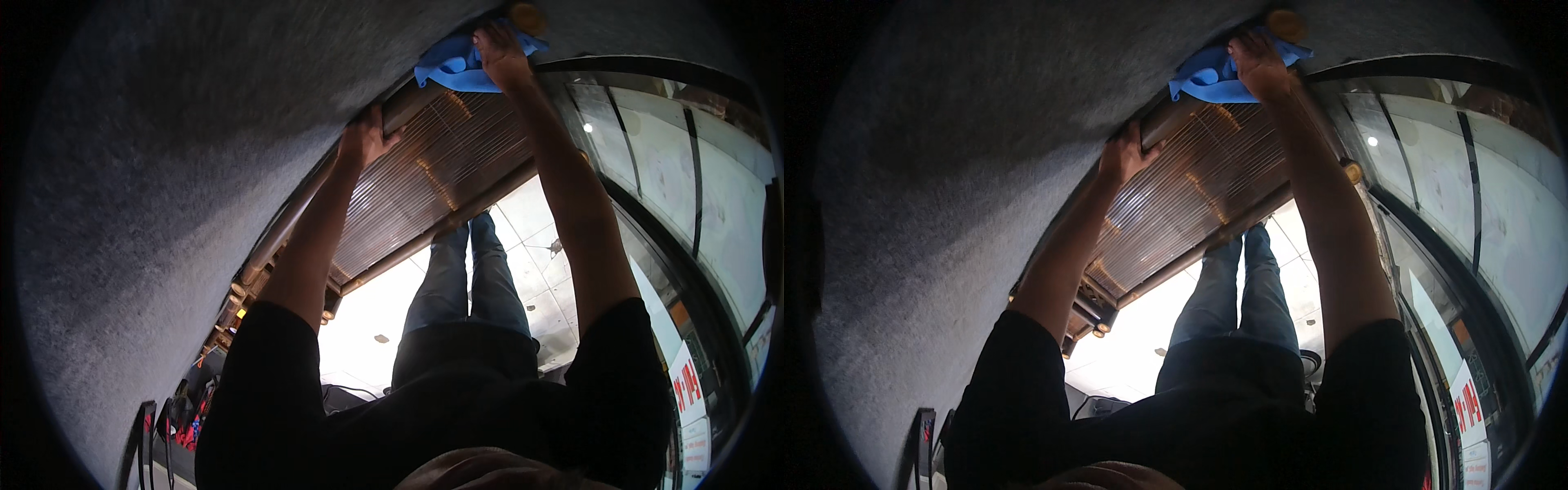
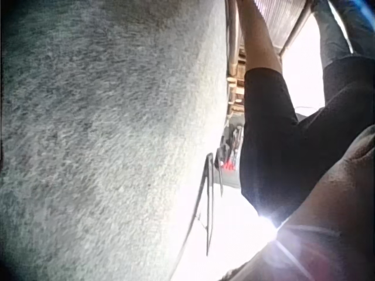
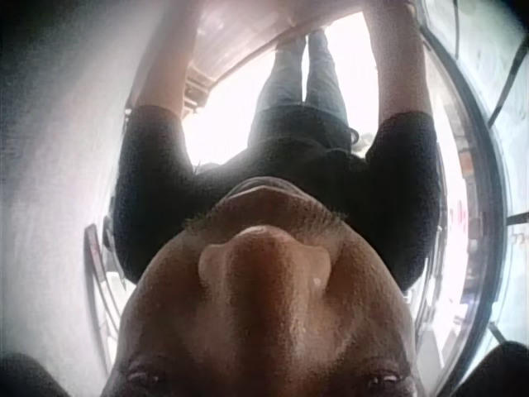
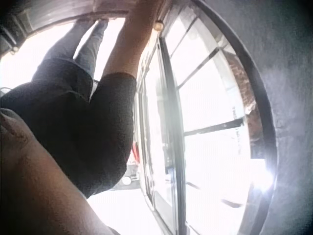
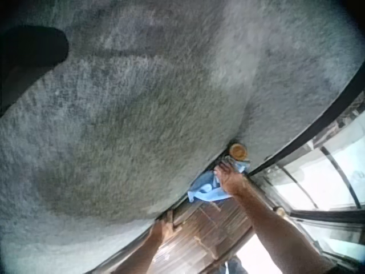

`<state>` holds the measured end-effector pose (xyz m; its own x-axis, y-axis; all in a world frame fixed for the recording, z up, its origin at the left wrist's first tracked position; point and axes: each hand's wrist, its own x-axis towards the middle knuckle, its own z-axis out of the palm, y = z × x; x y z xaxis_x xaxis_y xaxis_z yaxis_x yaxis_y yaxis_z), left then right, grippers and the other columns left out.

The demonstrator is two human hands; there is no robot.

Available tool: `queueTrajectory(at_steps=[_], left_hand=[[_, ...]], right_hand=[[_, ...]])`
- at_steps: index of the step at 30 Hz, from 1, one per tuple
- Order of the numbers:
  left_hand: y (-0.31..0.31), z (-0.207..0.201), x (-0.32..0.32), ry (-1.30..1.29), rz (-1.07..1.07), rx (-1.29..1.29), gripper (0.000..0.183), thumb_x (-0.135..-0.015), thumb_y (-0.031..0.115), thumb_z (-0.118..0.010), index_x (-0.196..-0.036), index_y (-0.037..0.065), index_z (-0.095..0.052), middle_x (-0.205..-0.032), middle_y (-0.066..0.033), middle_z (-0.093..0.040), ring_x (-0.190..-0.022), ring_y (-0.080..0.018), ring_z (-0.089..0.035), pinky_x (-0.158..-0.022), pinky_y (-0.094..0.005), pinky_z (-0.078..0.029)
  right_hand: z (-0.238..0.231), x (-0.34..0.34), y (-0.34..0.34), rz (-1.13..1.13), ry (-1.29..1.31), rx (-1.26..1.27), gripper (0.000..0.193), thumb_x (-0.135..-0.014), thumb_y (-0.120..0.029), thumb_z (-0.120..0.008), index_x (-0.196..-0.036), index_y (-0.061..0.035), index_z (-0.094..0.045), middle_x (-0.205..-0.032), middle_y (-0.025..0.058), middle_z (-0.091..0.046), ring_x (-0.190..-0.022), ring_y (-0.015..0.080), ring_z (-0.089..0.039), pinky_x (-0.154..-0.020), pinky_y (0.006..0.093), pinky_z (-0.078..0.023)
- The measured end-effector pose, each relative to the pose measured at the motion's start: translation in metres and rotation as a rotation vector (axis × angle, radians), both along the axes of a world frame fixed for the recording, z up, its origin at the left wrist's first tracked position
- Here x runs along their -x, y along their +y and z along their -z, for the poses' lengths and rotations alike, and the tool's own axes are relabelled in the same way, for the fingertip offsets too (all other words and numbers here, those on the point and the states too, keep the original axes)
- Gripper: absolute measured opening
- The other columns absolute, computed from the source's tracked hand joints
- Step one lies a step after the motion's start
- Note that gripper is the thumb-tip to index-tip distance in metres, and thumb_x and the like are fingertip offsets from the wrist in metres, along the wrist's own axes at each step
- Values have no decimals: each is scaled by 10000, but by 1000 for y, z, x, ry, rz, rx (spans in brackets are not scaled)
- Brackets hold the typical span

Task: The person cleans a bamboo bench using a blue cloth, wiping the frame and seat slats one section at a time.

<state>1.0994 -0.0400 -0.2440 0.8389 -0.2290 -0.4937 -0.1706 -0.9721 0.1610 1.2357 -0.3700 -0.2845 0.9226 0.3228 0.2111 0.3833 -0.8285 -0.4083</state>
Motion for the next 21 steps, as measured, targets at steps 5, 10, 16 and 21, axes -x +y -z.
queueTrajectory(at_steps=[5,10,16,21], left_hand=[[59,24,-6,-200,243,84,881,-928,652,-562,-1437,-49,-399,-1157,-301,-675,-1051,-436,-687,-993,-471,-553],[13,11,2,-197,158,67,886,-953,664,-501,-1457,-54,-375,-1216,-297,-655,-1083,-413,-679,-1005,-457,-537],[1,0,-5,-64,86,32,867,-937,661,-519,-1463,-13,-374,-1265,-278,-639,-1140,-397,-658,-1006,-462,-527],[20,8,3,-181,70,173,764,-881,576,-690,-1332,-1,-476,-1158,-294,-655,-1082,-446,-659,-927,-510,-544]], right_hand=[[-14,-7,38,15,-186,28,350,-951,-384,-680,-1173,-115,-648,-1253,66,-602,-1270,302,-508,-1127,520,-345],[1,3,19,-1,-162,-15,342,-911,-419,-707,-1132,-159,-686,-1224,42,-625,-1281,302,-514,-1132,546,-342],[3,36,78,282,-214,-109,182,-838,-259,-730,-1003,-186,-749,-1040,42,-701,-1268,300,-546,-1162,587,-319],[-26,100,133,-12,-16,-258,194,-864,-183,-717,-1057,-163,-730,-1243,43,-689,-1334,282,-525,-1204,548,-291]])
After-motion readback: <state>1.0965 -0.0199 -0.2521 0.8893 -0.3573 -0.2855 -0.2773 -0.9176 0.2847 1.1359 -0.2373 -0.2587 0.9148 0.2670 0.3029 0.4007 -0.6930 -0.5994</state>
